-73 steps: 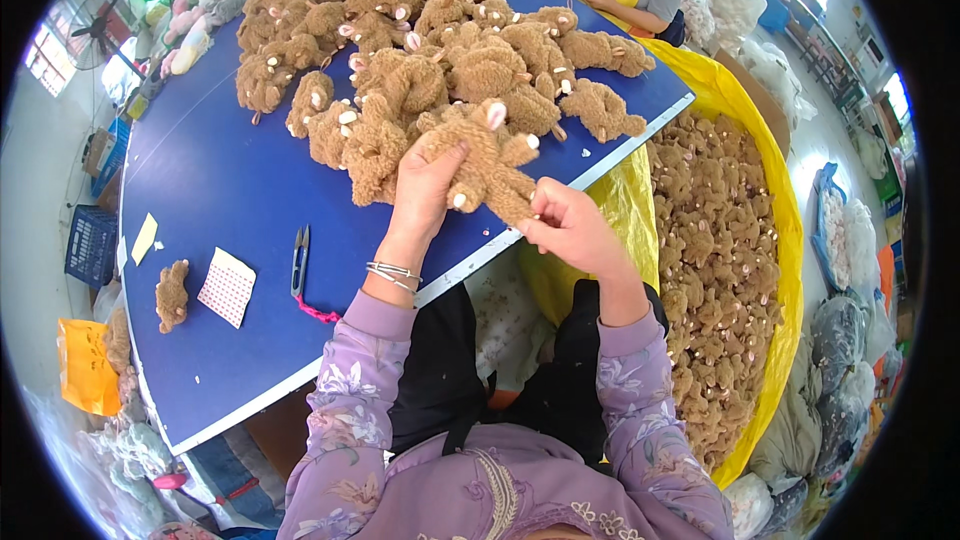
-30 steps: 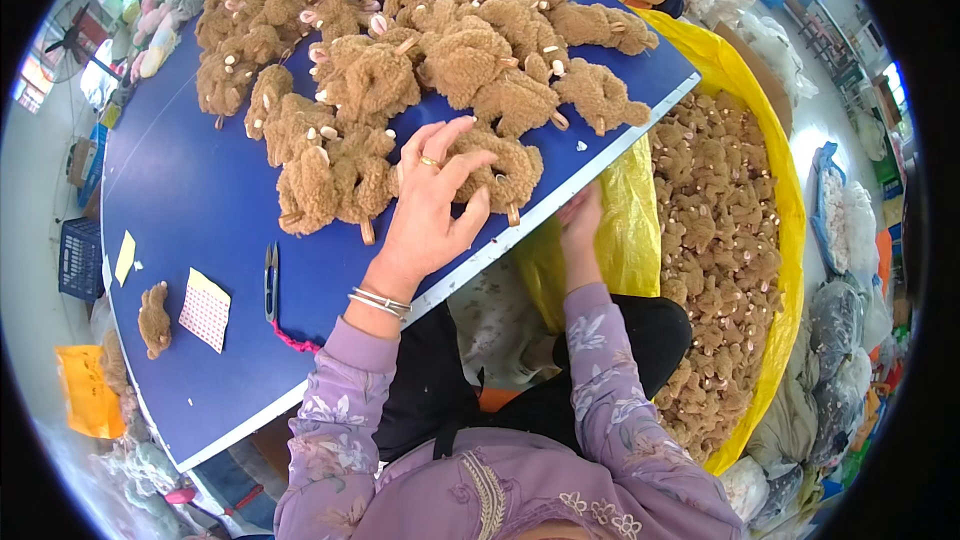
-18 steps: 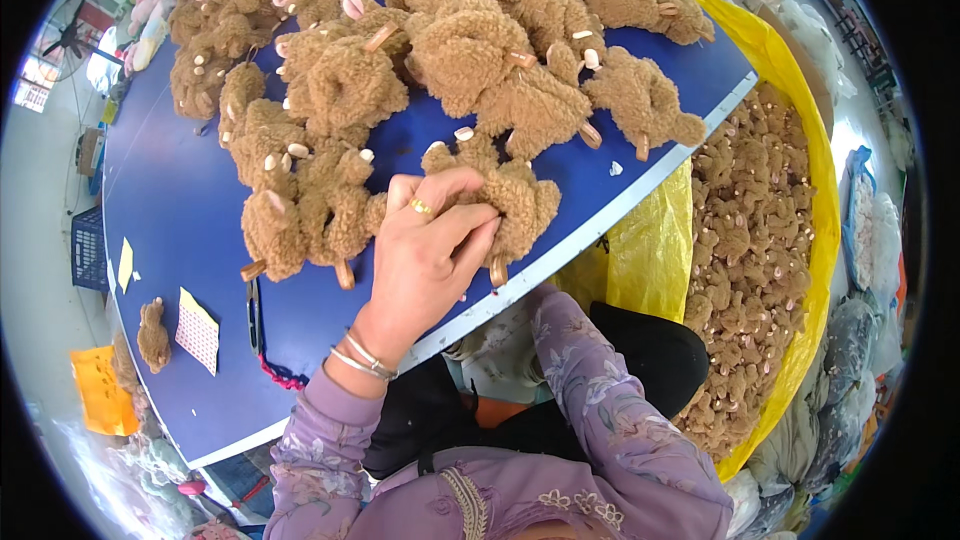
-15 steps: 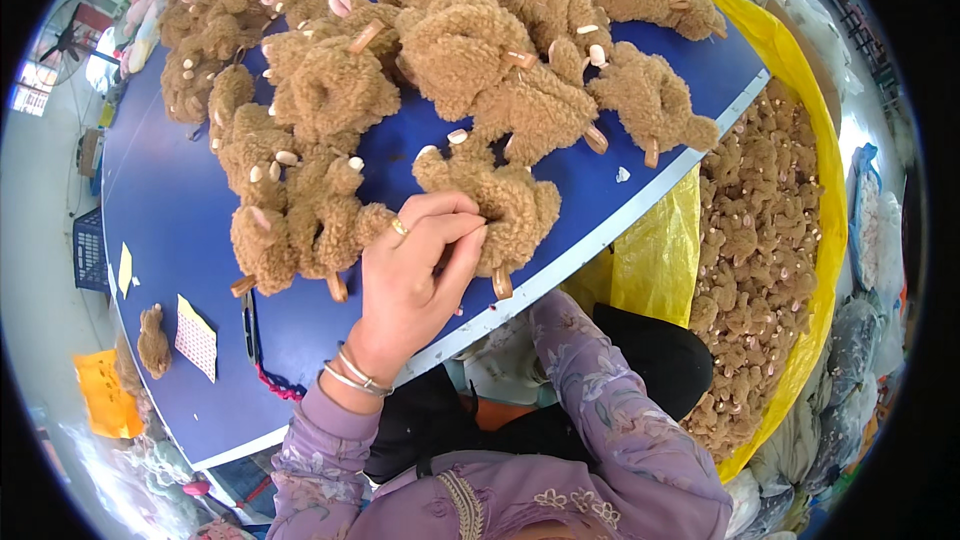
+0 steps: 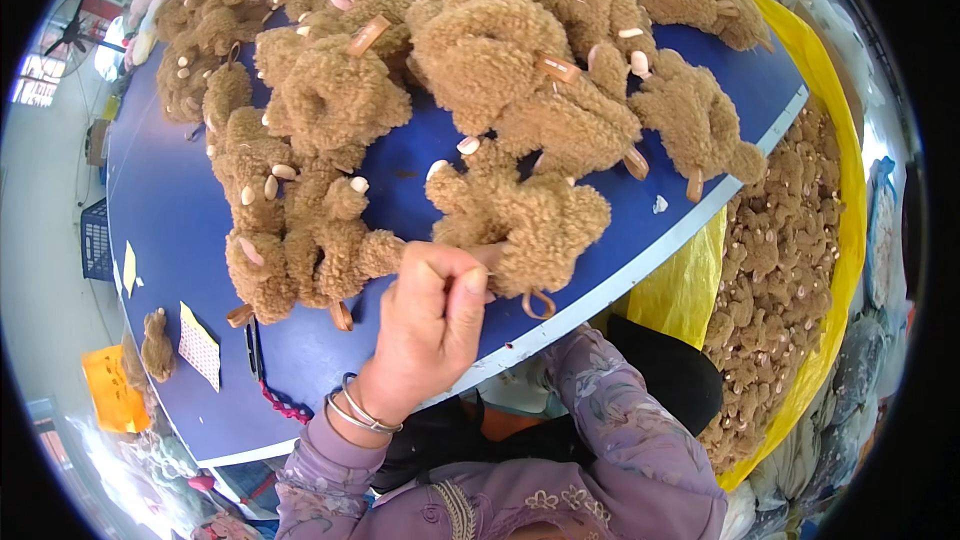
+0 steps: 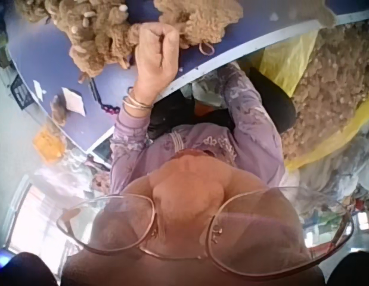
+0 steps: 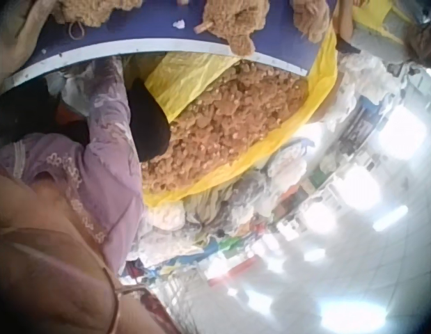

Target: The person trims the fur on small brown stuffed animals using scissors. They pick up each toy, trim around the edges, and place the finished items on a blue table. The process is repeated for multiple toys.

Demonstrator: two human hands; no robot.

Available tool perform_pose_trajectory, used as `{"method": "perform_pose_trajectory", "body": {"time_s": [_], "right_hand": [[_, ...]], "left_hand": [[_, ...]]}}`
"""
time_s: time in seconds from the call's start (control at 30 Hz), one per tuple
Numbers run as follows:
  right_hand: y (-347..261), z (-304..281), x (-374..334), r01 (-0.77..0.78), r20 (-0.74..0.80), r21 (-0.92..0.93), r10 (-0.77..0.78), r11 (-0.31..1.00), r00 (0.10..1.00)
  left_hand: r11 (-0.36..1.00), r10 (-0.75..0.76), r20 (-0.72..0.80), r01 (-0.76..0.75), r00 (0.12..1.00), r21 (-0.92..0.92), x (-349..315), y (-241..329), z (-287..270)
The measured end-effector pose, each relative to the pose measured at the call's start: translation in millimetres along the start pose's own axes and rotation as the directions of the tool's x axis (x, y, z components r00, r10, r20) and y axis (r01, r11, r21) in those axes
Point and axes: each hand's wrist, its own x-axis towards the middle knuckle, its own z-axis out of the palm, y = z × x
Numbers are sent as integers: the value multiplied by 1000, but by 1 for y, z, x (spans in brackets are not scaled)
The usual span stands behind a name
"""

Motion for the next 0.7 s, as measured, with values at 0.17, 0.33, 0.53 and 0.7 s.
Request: {"method": "perform_pose_trajectory", "body": {"time_s": [0.17,0.33,0.53,0.7], "right_hand": [[2,0,3,27,26,-105,-24,994,999],[-8,-15,4,98,48,-197,-90,976,995],[-73,-102,-32,346,133,-232,-322,909,937],[-59,-239,-123,479,279,-190,-421,857,863]], "left_hand": [[1000,-26,182,25,983,11,3,7,-6],[999,-48,172,46,984,13,0,3,-8],[977,-106,22,108,994,-182,5,-2,1],[928,-114,-18,100,993,-360,14,-21,4]]}}
